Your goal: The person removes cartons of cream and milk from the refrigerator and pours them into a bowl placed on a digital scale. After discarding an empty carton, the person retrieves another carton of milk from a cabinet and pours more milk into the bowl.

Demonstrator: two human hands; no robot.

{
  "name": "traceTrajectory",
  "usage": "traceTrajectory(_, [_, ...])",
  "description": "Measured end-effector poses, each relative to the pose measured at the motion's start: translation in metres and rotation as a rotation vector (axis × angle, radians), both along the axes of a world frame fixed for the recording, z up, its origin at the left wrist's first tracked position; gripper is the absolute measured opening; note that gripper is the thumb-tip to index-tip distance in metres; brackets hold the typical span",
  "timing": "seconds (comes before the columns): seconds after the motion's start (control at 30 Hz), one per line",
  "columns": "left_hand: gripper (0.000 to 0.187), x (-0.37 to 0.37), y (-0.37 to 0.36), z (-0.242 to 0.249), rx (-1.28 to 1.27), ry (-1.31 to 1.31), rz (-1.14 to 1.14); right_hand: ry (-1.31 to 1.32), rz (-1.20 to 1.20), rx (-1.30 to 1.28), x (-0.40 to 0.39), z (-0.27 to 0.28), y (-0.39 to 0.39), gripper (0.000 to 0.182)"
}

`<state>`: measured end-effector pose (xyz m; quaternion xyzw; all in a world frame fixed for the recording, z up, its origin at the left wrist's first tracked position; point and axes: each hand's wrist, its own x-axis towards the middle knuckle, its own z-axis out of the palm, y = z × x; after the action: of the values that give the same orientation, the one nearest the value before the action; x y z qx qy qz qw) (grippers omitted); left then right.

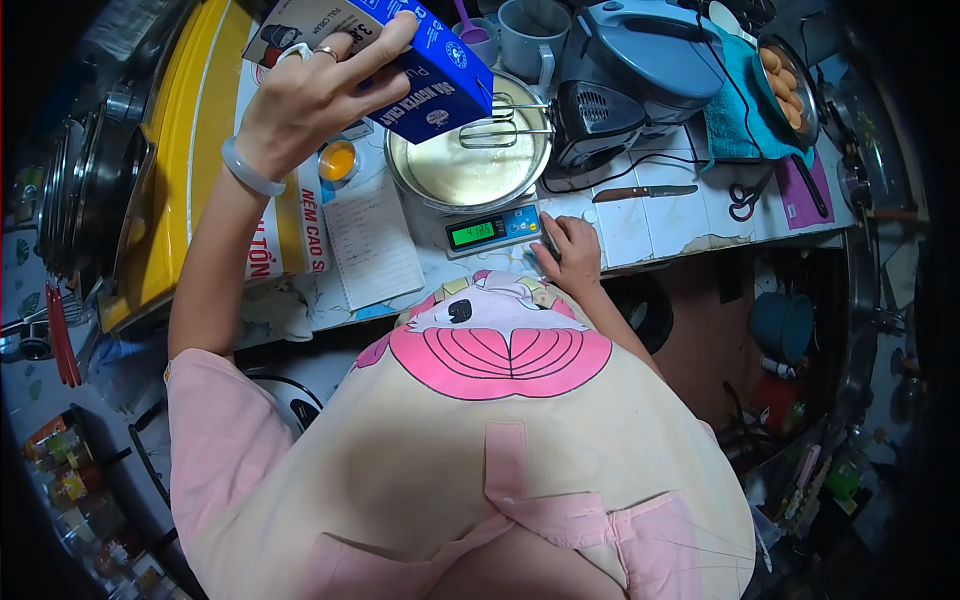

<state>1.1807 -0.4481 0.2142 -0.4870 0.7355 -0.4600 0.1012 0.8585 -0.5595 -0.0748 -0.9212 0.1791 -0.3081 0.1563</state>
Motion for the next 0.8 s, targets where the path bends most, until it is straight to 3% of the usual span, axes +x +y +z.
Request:
traceTrajectory(0.43, [0.030, -0.002, -0.001, -0.006, 0.087, 0.065, 0.012, 0.005, -0.002, 0.003, 0.000, 0.001, 0.000, 0.046])
traceTrajectory(0.8, [0.048, -0.015, -0.001, -0.016, 0.286, 0.252, 0.334, -0.006, 0.001, 0.028, 0.000, 0.002, 0.000, 0.045])
